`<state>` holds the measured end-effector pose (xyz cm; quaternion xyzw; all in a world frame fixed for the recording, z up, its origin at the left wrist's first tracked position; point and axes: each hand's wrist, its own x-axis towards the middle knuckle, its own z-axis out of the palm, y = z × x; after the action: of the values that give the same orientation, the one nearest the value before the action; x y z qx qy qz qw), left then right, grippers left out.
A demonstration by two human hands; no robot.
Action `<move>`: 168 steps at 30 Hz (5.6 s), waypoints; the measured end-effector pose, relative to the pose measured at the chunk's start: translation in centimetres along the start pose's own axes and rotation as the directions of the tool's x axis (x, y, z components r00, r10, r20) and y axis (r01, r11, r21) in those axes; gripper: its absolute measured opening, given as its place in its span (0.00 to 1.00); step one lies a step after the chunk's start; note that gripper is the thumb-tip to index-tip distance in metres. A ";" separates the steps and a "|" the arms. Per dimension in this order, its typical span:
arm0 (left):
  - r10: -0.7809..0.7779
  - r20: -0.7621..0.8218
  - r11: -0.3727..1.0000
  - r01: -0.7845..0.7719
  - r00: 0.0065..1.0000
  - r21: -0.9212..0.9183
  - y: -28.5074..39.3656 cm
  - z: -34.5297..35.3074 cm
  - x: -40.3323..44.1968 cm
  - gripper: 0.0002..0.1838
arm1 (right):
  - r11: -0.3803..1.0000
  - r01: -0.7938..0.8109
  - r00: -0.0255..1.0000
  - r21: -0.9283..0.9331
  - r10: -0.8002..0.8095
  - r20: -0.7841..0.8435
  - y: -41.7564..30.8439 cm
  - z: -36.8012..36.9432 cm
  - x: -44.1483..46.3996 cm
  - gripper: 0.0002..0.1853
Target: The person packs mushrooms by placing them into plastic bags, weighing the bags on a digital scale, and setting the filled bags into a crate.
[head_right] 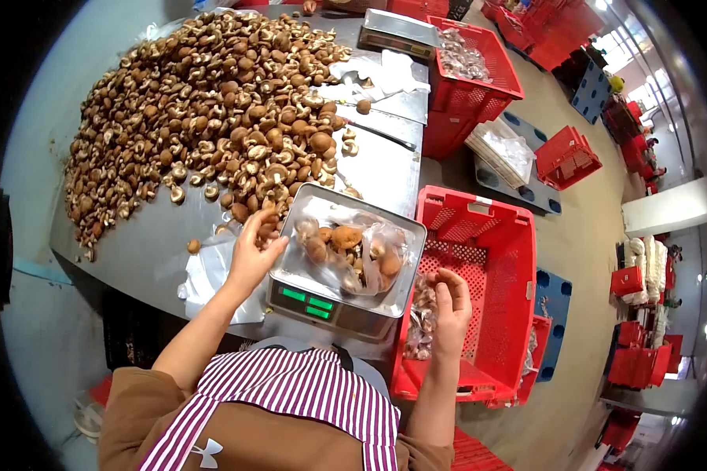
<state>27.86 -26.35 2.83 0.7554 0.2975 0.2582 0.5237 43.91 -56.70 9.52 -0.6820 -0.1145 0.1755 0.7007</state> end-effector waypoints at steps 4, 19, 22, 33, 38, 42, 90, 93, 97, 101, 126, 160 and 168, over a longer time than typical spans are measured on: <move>0.039 -0.017 0.986 -0.036 0.999 0.164 0.7 1.1 2.0 0.36 | 0.995 0.043 0.999 -0.088 -0.043 -0.002 -0.1 2.1 -0.7 0.14; -0.013 0.055 0.908 -0.011 0.998 0.419 -0.7 4.6 4.2 0.31 | 0.628 0.378 0.913 -0.681 -0.376 0.159 2.3 9.2 1.0 0.19; -0.006 0.102 0.954 -0.024 0.995 0.298 -0.5 4.0 2.9 0.25 | 0.714 0.428 0.881 -0.554 -0.467 0.078 0.1 9.5 -0.2 0.14; 0.460 0.241 0.842 -0.506 0.854 0.185 1.3 6.1 0.7 0.16 | 0.509 0.386 0.920 -0.770 -0.269 0.284 6.9 11.7 4.7 0.18; 0.265 0.296 0.788 -0.383 0.918 0.482 -0.6 8.6 1.2 0.31 | 0.622 0.235 0.971 -0.747 -0.109 0.215 7.8 11.6 6.0 0.22; 0.217 0.291 0.851 -0.327 0.932 0.411 -0.8 8.8 1.3 0.31 | 0.897 0.057 0.986 -0.439 0.019 0.168 9.4 10.0 6.1 0.21; 0.089 0.258 0.968 -0.023 0.962 -0.249 3.4 4.5 -6.0 0.39 | 0.987 -0.160 0.911 0.011 0.143 0.388 7.2 8.8 -1.8 0.25; 0.087 0.246 0.968 -0.024 0.965 -0.249 3.2 4.3 -6.3 0.36 | 0.982 -0.184 0.902 0.034 0.156 0.402 7.3 8.7 -1.8 0.24; -0.016 0.334 0.932 0.135 0.942 -0.336 1.0 4.2 -6.6 0.29 | 0.978 -0.201 0.899 0.050 0.164 0.407 7.1 8.9 -1.9 0.22; -0.177 0.461 0.794 0.403 0.870 -0.455 0.3 3.7 -7.3 0.24 | 0.974 -0.219 0.890 0.062 0.173 0.422 6.8 9.7 -2.2 0.22; -0.301 0.523 0.673 0.566 0.797 -0.475 -2.5 2.2 -10.6 0.23 | 0.969 -0.013 0.821 -0.248 0.152 0.550 7.7 11.4 -4.1 0.19; -0.635 -0.168 0.605 0.350 0.754 -0.715 -12.5 -15.9 -13.6 0.13 | 0.992 -0.070 0.921 -0.105 0.105 0.375 7.2 11.3 -1.7 0.12; -0.517 0.032 0.724 0.458 0.855 -0.516 -11.7 -9.9 -8.0 0.14 | 0.992 -0.029 0.993 -0.121 0.042 0.108 6.1 6.9 -2.3 0.10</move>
<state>13.34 -22.59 -5.66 0.4697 0.4365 0.2226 0.7344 38.52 -51.21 3.91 -0.7137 -0.1511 0.2180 0.6483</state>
